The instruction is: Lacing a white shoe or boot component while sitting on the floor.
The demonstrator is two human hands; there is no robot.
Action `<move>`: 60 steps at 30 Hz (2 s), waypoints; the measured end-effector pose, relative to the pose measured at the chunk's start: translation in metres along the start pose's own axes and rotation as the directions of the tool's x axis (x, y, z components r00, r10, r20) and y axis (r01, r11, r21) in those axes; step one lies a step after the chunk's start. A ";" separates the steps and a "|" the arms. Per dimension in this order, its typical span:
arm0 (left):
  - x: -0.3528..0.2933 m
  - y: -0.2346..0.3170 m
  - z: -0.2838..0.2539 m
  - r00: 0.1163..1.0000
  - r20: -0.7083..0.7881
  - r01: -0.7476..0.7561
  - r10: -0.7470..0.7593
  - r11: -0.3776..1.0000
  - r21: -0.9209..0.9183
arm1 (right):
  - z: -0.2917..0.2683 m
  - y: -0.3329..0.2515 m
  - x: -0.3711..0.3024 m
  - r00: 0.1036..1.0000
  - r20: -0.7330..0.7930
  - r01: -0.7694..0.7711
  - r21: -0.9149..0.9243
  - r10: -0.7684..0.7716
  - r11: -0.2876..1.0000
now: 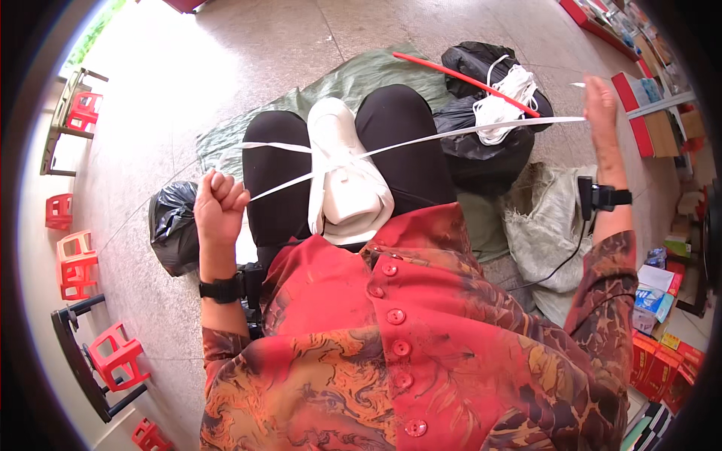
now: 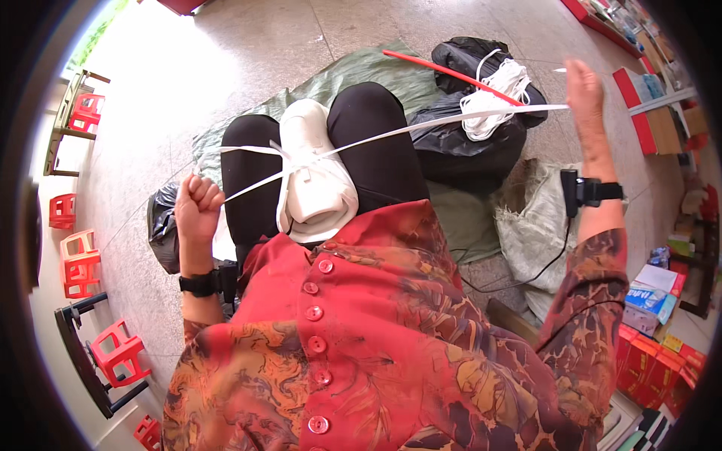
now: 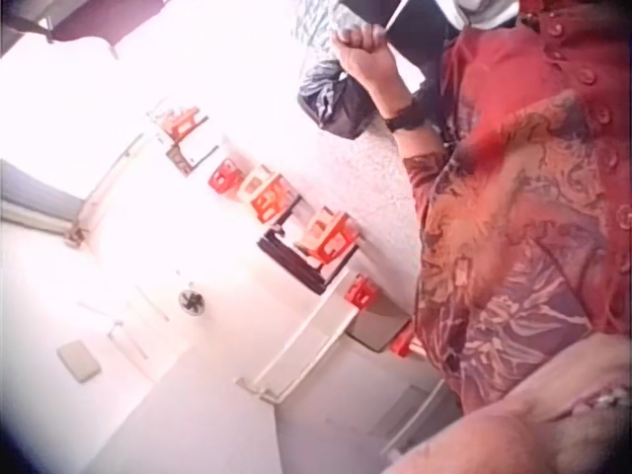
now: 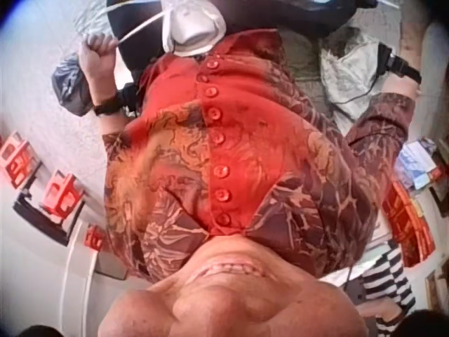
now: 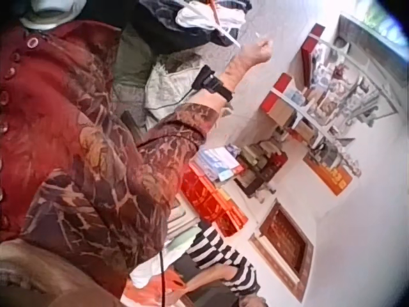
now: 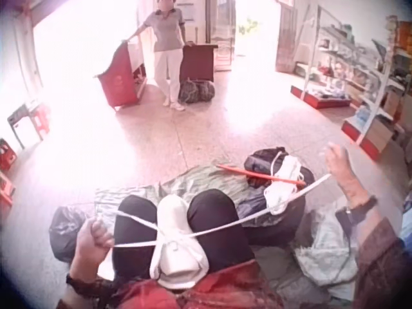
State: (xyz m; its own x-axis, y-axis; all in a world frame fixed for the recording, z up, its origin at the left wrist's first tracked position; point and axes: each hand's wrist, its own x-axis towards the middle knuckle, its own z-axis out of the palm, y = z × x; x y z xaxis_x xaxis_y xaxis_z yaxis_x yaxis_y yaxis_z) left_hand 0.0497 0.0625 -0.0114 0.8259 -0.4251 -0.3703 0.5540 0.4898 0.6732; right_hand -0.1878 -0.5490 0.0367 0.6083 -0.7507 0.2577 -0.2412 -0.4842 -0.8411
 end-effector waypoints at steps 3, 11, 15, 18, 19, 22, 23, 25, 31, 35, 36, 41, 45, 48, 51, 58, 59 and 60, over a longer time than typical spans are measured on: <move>0.018 0.007 -0.019 0.977 -0.209 -0.014 0.028 0.998 0.068 | 0.062 -0.021 -0.041 0.971 0.088 0.238 -0.237 -0.223 0.942; 0.042 0.138 -0.155 0.763 -0.482 -0.324 0.430 0.900 0.291 | 0.196 -0.118 -0.193 0.646 0.714 0.019 0.337 -0.269 0.941; 0.032 0.105 -0.075 0.796 -0.137 -0.237 0.590 0.511 0.826 | 0.224 -0.114 -0.193 0.637 0.667 0.180 0.359 -0.386 0.916; 0.001 0.041 -0.001 0.950 0.129 -0.209 0.283 0.277 0.938 | 0.230 -0.116 -0.193 0.674 0.627 0.198 0.357 -0.391 0.913; -0.015 0.021 0.029 0.975 0.181 -0.202 0.128 0.181 0.962 | 0.232 -0.113 -0.193 0.672 0.633 0.194 0.351 -0.385 0.916; -0.036 -0.025 0.067 0.940 0.337 -0.323 -0.047 0.183 0.929 | 0.238 -0.114 -0.193 0.666 0.648 0.271 0.252 -0.370 0.929; -0.033 -0.039 0.065 0.914 0.406 -0.398 -0.007 0.181 0.899 | 0.239 -0.116 -0.193 0.658 0.654 0.275 0.253 -0.374 0.927; -0.032 -0.045 0.069 0.950 0.306 -0.298 -0.057 0.116 0.947 | 0.238 -0.120 -0.193 0.677 0.652 0.255 0.227 -0.341 0.940; -0.023 -0.053 0.063 0.849 0.514 -0.518 0.119 -0.002 0.855 | 0.239 -0.122 -0.189 0.623 0.648 0.368 0.253 -0.439 0.895; -0.023 -0.052 0.063 0.939 0.333 -0.342 0.080 0.173 0.924 | 0.248 -0.124 -0.187 0.575 0.617 0.474 0.284 -0.537 0.834; -0.021 -0.051 0.061 0.925 0.362 -0.377 0.119 0.151 0.914 | 0.249 -0.125 -0.186 0.540 0.629 0.514 0.281 -0.560 0.811; -0.023 -0.050 0.054 0.944 0.311 -0.330 0.113 0.382 0.863 | 0.246 -0.129 -0.189 0.545 0.655 0.455 0.294 -0.524 0.841; -0.024 -0.054 0.050 0.942 0.312 -0.335 0.124 0.277 0.901 | 0.245 -0.122 -0.199 0.641 0.634 0.307 0.305 -0.433 0.901; -0.021 -0.060 0.046 0.935 0.314 -0.345 0.163 0.224 0.912 | 0.245 -0.122 -0.202 0.640 0.640 0.316 0.285 -0.425 0.905; -0.029 -0.057 0.055 0.928 0.324 -0.342 0.184 0.079 0.936 | 0.244 -0.123 -0.204 0.639 0.648 0.297 0.288 -0.414 0.910; -0.025 -0.057 0.058 0.870 0.441 -0.447 0.220 -0.024 0.894 | 0.245 -0.122 -0.201 0.649 0.636 0.276 0.315 -0.418 0.908; -0.020 -0.056 0.061 0.889 0.423 -0.439 0.174 0.066 0.896 | 0.243 -0.121 -0.199 0.665 0.619 0.266 0.327 -0.418 0.907; -0.021 -0.055 0.064 0.867 0.467 -0.485 0.172 0.079 0.871 | 0.241 -0.121 -0.201 0.676 0.598 0.318 0.288 -0.429 0.903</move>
State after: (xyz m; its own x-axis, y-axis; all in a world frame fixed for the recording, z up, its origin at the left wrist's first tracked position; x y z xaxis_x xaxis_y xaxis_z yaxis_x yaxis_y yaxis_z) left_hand -0.0043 -0.0047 0.0006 0.7623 -0.6404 0.0935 -0.4481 -0.4180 0.7903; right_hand -0.0981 -0.2314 -0.0282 0.9675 -0.0310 0.2508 0.1937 -0.5466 -0.8147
